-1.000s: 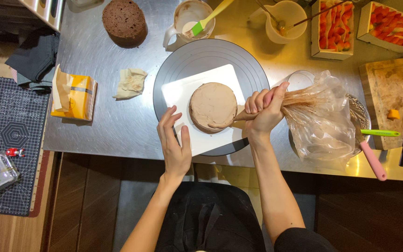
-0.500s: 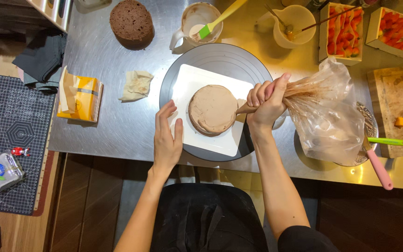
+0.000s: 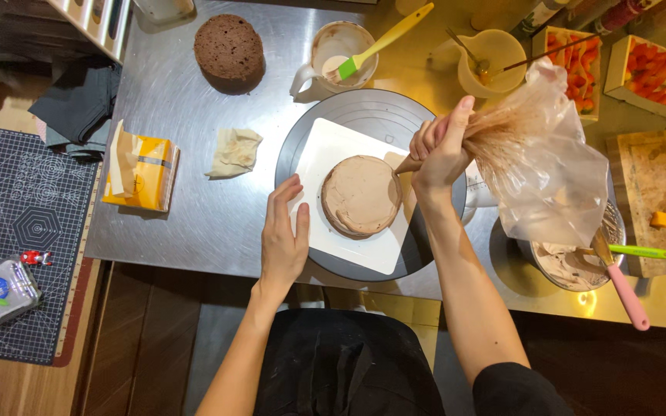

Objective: The person assembles a layered chocolate cake by spreading chocolate frosting between layers and piping additional frosting on top. They use a spatula to smooth the frosting and a piping bag to apply decorative swirls. The cake layers are stacked on a rotating stand.

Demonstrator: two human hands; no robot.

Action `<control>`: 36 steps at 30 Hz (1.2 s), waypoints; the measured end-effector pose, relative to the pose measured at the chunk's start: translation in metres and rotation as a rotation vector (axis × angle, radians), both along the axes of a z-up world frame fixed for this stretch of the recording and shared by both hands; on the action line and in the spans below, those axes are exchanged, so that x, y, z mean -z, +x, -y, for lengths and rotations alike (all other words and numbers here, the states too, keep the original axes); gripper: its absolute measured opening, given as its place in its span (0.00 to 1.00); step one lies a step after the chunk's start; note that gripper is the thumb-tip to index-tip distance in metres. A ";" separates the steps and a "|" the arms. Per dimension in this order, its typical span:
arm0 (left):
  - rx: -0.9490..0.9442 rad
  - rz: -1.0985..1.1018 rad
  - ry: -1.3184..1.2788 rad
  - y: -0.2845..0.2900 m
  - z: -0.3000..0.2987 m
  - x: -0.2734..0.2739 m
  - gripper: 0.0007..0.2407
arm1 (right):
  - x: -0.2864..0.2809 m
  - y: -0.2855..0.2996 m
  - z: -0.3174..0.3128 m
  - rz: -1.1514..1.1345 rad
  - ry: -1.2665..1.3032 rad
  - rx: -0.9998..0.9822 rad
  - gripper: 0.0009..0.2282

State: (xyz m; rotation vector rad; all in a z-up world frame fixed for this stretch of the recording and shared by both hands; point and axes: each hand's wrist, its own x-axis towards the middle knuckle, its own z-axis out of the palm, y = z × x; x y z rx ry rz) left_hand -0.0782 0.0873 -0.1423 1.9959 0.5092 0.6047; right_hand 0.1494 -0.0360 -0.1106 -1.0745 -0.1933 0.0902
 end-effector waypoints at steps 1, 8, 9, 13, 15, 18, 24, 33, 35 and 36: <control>0.000 -0.003 -0.018 0.000 0.000 0.000 0.14 | 0.000 0.002 -0.004 0.019 -0.016 -0.007 0.26; 0.009 0.012 -0.061 0.000 0.001 -0.001 0.14 | -0.001 0.005 -0.039 0.082 -0.141 -0.069 0.26; 0.009 0.019 -0.058 0.000 0.001 -0.001 0.14 | -0.001 0.003 -0.044 0.061 -0.149 -0.080 0.26; 0.019 0.026 -0.080 0.000 0.001 0.002 0.14 | -0.003 -0.006 -0.059 0.053 -0.132 -0.144 0.26; 0.023 0.040 -0.083 -0.001 0.001 0.002 0.14 | -0.006 -0.013 -0.065 0.059 -0.135 -0.158 0.26; 0.032 0.066 -0.095 -0.001 0.001 0.002 0.14 | -0.011 -0.023 -0.069 0.078 -0.180 -0.183 0.24; 0.059 0.062 -0.172 0.000 0.001 0.003 0.14 | -0.013 -0.042 -0.073 0.076 -0.171 -0.237 0.25; 0.092 0.068 -0.206 -0.004 0.000 0.002 0.16 | -0.010 -0.068 -0.071 0.092 -0.221 -0.187 0.25; 0.097 0.080 -0.192 -0.004 0.000 0.001 0.16 | -0.011 -0.075 -0.067 0.070 -0.257 -0.166 0.24; 0.101 0.080 -0.193 -0.004 0.000 0.001 0.16 | -0.010 -0.079 -0.064 0.059 -0.275 -0.154 0.23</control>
